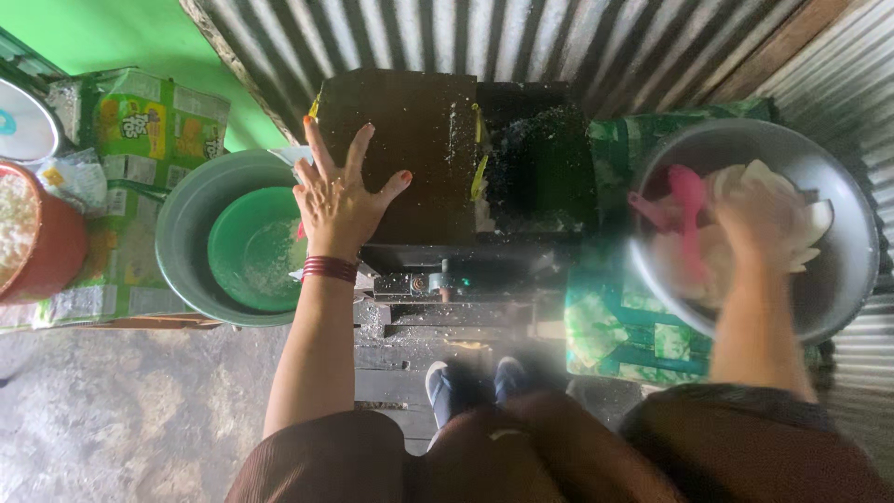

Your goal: The person grates coconut halves against a manual rotary grater machine, holding a wooden block over the machine with one hand while rubbing the coconut with the other. Grated coconut collects in a red bowl, and the person occasionally scoops grated coconut and arranges sliced coconut pieces in a gray basin.

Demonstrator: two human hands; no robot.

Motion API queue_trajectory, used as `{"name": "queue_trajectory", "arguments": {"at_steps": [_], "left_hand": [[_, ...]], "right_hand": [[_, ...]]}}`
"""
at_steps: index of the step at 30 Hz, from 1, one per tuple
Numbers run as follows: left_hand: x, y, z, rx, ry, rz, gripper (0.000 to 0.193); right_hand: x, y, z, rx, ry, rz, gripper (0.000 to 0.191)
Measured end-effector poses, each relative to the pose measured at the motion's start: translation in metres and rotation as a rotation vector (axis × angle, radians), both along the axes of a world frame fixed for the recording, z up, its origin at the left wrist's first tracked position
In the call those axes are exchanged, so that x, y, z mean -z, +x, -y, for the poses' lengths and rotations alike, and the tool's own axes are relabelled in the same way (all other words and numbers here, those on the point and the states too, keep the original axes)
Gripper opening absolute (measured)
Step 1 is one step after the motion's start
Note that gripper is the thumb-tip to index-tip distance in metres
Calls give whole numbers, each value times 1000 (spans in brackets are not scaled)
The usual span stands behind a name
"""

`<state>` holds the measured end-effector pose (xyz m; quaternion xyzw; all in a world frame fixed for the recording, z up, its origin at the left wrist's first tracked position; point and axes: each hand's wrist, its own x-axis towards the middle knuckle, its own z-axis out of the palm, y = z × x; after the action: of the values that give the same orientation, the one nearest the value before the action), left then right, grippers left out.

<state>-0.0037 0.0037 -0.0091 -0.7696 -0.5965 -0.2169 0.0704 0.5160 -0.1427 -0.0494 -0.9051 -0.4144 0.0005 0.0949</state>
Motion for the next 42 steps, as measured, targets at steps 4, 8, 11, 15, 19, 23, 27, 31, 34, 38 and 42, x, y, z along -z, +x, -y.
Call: {"name": "queue_trajectory", "arguments": {"at_steps": [4,8,11,15,19,23,27,31,34,38,42], "left_hand": [[1,1,-2,-15,-57,1,85],[2,2,-3,-31,-112,10,84],[3,1,-2,-21,-93,11,83],[5,1,-1,-2,-31,35,83],[4,1,-4,-7,-91,39,84],[5,1,-4,-11,-74,21,84],[7,0,-3,-3,-51,32,83],[10,2,-5,-17,-23,20,83],[13,3,-5,-25,-24,24,83],[17,2,-3,-15,-35,31,83],[17,3,-4,-19,11,17,83]], "right_hand": [[45,77,19,99,-374,-287,50],[69,107,35,123,-369,-486,64],[65,116,46,90,-222,-711,76],[28,102,61,121,119,-714,61],[-39,36,62,-91,471,-881,56],[-83,-63,12,-553,743,-1215,53],[-84,-145,-74,-611,262,-1298,43],[-45,-194,-131,-745,-257,-341,82],[-14,-192,-149,-739,-476,-152,76],[18,-183,-157,-901,-394,55,58],[23,-189,-150,-911,-410,80,75]]}}
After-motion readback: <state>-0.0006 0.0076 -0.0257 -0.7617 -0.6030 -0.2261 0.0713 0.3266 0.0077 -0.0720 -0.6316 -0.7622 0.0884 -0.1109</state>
